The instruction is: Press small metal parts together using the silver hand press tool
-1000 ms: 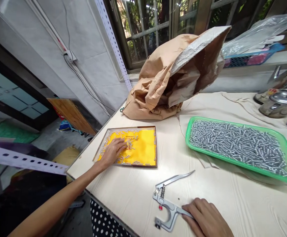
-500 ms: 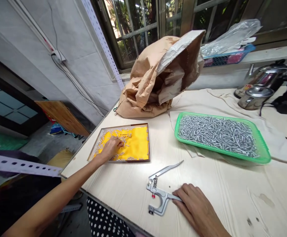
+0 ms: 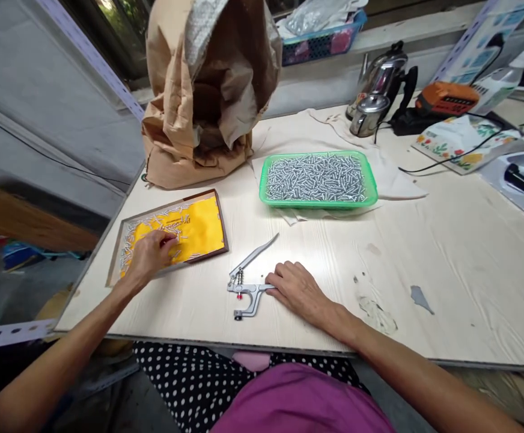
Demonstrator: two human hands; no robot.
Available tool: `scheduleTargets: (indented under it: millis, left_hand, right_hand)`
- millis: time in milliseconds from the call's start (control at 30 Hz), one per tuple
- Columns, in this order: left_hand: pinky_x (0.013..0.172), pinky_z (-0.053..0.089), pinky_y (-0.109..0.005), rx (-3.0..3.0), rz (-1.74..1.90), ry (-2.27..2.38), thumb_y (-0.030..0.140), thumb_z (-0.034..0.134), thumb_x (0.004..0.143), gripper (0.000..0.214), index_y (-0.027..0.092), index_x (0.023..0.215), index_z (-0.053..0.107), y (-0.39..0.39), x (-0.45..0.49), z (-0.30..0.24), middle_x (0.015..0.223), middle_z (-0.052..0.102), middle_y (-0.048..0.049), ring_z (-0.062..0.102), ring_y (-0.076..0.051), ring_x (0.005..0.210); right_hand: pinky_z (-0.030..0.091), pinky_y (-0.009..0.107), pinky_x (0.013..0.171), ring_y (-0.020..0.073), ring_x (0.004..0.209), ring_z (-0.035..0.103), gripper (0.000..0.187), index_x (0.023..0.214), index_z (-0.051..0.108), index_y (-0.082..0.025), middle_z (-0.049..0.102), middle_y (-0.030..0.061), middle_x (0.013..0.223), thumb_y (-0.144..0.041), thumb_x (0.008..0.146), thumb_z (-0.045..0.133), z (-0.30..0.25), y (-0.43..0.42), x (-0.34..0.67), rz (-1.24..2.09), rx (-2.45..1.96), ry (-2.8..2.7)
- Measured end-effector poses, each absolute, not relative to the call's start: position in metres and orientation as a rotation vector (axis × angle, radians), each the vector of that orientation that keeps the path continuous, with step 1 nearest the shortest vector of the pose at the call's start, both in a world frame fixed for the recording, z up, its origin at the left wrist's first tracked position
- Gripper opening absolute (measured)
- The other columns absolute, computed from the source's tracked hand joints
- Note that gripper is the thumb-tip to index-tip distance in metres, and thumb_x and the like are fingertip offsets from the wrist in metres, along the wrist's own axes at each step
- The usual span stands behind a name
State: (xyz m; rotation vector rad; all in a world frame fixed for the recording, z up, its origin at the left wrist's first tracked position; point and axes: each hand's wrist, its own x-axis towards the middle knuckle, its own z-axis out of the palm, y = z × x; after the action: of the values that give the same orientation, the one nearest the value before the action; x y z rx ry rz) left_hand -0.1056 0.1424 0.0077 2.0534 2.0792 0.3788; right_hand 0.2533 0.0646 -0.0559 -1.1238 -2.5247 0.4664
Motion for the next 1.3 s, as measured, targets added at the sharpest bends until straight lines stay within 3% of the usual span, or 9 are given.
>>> scheduleTargets:
  millis: [100, 233, 633, 933, 1167, 1233, 1300]
  left_hand:
    - [0.065, 0.047, -0.027, 1.606, 0.559, 1.851, 0.042, 0.063, 0.076, 0.027, 0.017, 0.085, 0.071, 0.099, -0.055, 0.017, 0.083, 0.07, -0.0054, 0.059, -0.018, 0.071]
    - [0.046, 0.035, -0.02, 1.125, 0.6, 1.648, 0.048, 0.071, 0.069, 0.037, 0.014, 0.086, 0.07, 0.042, -0.006, 0.005, 0.068, 0.063, -0.0012, 0.047, -0.01, 0.053]
    - [0.038, 0.023, -0.017, 0.751, 0.652, 1.631, 0.056, 0.081, 0.054, 0.054, 0.011, 0.081, 0.065, 0.008, 0.023, -0.018, 0.047, 0.047, 0.0075, 0.034, -0.005, 0.041]
    - [0.034, 0.021, -0.018, 0.824, 0.521, 1.636, 0.056, 0.075, 0.059, 0.05, 0.012, 0.079, 0.063, 0.011, 0.025, -0.02, 0.041, 0.044, 0.0091, 0.031, -0.005, 0.034]
    - [0.033, 0.026, -0.017, 0.864, 0.266, 1.669, 0.045, 0.073, 0.069, 0.035, 0.013, 0.081, 0.062, 0.019, 0.026, -0.01, 0.039, 0.046, 0.0092, 0.035, -0.005, 0.031]
    - [0.033, 0.027, -0.017, 0.869, 0.196, 1.68, 0.041, 0.071, 0.073, 0.03, 0.013, 0.08, 0.063, 0.02, 0.027, -0.007, 0.037, 0.045, 0.0092, 0.035, -0.006, 0.03]
    - [0.033, 0.026, -0.017, 0.864, 0.16, 1.672, 0.038, 0.07, 0.074, 0.027, 0.013, 0.078, 0.063, 0.02, 0.028, -0.004, 0.038, 0.046, 0.0088, 0.036, -0.005, 0.029]
  right_hand:
    - [0.033, 0.032, 0.069, 0.0184, 0.078, 0.047, 0.022, 0.089, 0.061, -0.018, 0.057, 0.0056, 0.086, -0.025, 0.1, 0.043, -0.058, 0.063, 0.253, 0.352, -1.079, -2.565]
    - [0.033, 0.031, 0.067, 0.0175, 0.074, 0.044, 0.025, 0.09, 0.06, -0.017, 0.056, 0.0057, 0.085, -0.015, 0.099, 0.037, -0.06, 0.056, 0.254, 0.197, -0.986, -2.598]
    - [0.033, 0.033, 0.068, 0.0185, 0.076, 0.043, 0.023, 0.096, 0.06, -0.016, 0.057, 0.0054, 0.083, -0.013, 0.099, 0.037, -0.06, 0.048, 0.252, -0.036, -0.899, -2.509]
    - [0.031, 0.034, 0.071, 0.0201, 0.081, 0.041, 0.022, 0.091, 0.059, -0.019, 0.056, 0.005, 0.085, -0.017, 0.099, 0.039, -0.064, 0.05, 0.253, 0.052, -0.934, -2.563]
    - [0.032, 0.035, 0.071, 0.0199, 0.081, 0.045, 0.02, 0.084, 0.06, -0.02, 0.058, 0.004, 0.082, -0.021, 0.098, 0.046, -0.061, 0.05, 0.252, 0.184, -0.999, -2.593]
    - [0.036, 0.035, 0.074, 0.0207, 0.085, 0.048, 0.017, 0.086, 0.062, -0.019, 0.06, 0.0051, 0.088, -0.029, 0.096, 0.052, -0.054, 0.05, 0.254, 0.307, -1.04, -2.603]
    - [0.04, 0.038, 0.082, 0.0247, 0.101, 0.051, 0.023, 0.102, 0.063, -0.019, 0.061, 0.0098, 0.11, -0.039, 0.091, 0.06, -0.046, 0.053, 0.26, 0.422, -1.04, -2.611]
